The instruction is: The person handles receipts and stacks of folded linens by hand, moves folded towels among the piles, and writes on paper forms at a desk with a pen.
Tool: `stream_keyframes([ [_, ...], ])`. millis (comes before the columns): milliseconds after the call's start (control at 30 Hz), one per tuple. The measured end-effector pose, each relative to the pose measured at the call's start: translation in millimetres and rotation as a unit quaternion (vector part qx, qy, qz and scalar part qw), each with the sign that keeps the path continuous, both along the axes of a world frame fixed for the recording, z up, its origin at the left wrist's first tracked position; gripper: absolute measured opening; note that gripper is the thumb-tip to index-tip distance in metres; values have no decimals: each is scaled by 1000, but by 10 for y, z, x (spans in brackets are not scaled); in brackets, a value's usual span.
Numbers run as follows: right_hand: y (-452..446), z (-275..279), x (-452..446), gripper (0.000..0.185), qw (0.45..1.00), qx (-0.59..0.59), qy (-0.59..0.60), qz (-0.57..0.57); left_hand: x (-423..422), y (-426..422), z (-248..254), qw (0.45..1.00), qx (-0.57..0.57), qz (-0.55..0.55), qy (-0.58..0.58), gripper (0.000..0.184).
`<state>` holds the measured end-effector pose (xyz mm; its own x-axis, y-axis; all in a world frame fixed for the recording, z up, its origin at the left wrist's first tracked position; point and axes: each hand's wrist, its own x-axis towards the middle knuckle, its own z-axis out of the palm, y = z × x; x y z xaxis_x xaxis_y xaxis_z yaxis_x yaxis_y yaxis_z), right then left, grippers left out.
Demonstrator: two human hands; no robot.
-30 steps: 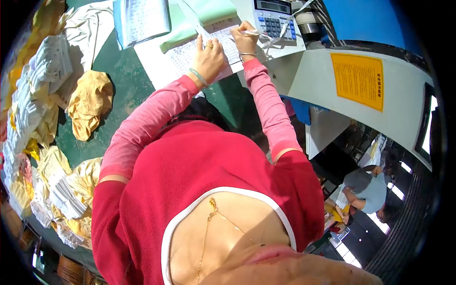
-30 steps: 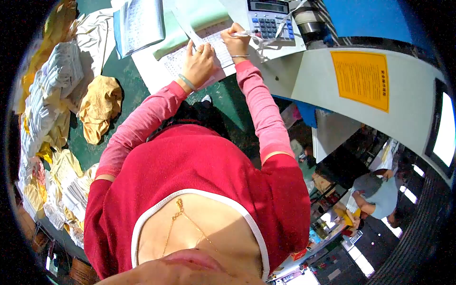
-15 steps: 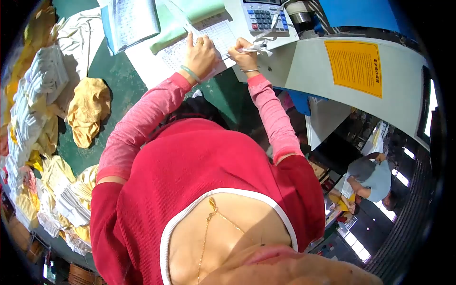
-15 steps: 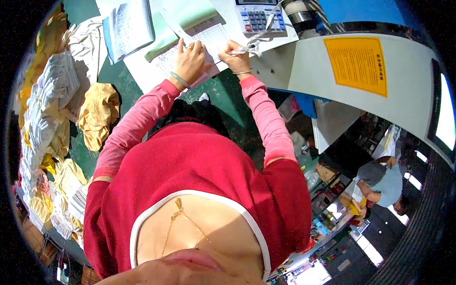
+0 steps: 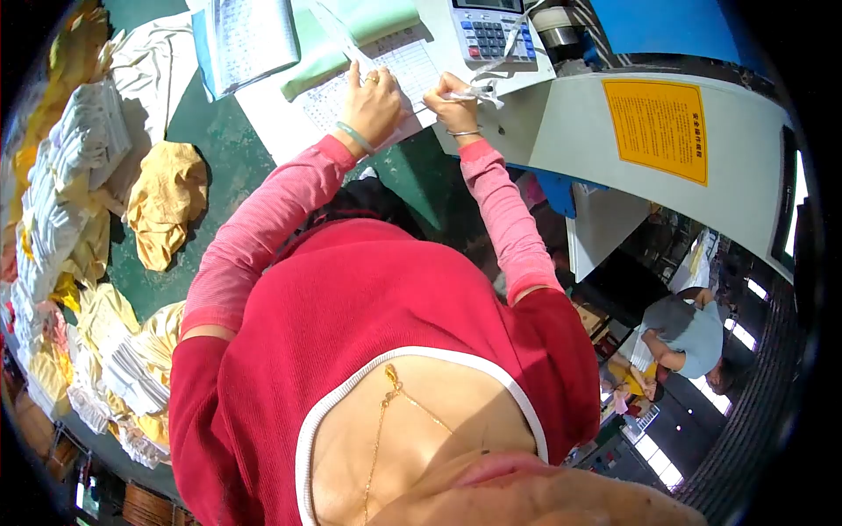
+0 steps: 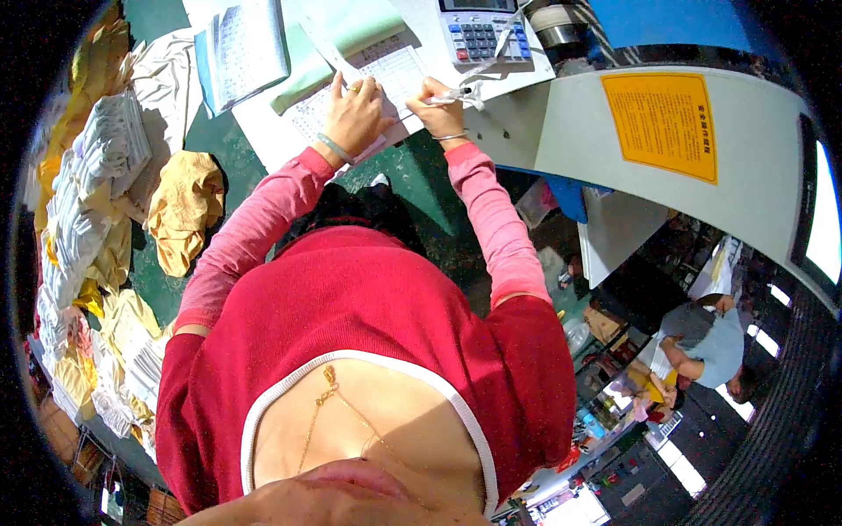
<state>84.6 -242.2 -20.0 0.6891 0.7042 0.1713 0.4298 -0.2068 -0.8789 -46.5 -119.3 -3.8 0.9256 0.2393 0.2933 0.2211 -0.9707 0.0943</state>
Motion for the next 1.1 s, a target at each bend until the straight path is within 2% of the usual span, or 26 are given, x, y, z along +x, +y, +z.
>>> stream_keyframes([
  [400, -8, 13, 0, 27, 1000, -21, -15, 4, 4, 14, -4, 1000, -26, -7, -10, 53],
  [467, -33, -23, 30, 25, 999, -42, -11, 12, -6, 25, 21, 999, -44, -15, -4, 50],
  [600, -77, -2, 191, 23, 990, -30, -121, -59, 9, 112, 28, 996, -78, -32, 22, 36],
  [633, -110, 2, 251, 23, 992, -9, -96, -87, 9, 131, 57, 996, -75, -36, 19, 31],
  [700, -162, 35, 419, 27, 988, -50, -92, -110, 7, 171, 108, 997, -69, -43, 14, 23],
  [733, -173, 129, 516, 31, 986, -110, -94, -83, 30, 196, 72, 997, -61, -53, -3, 14],
  [833, -197, 332, 686, 43, 916, -397, -44, -43, 44, 296, 3, 988, -104, -107, -42, 10],
  [967, -247, 451, 653, 46, 911, -391, -104, -83, 124, 302, -60, 992, -37, -117, -16, 7],
  [1033, -215, 594, 528, 46, 922, -358, -99, -108, 123, 311, -42, 989, -53, -125, -62, 7],
  [1100, -254, 462, 493, 43, 945, -302, -86, -88, 128, 334, -33, 984, -89, -128, -88, 9],
])
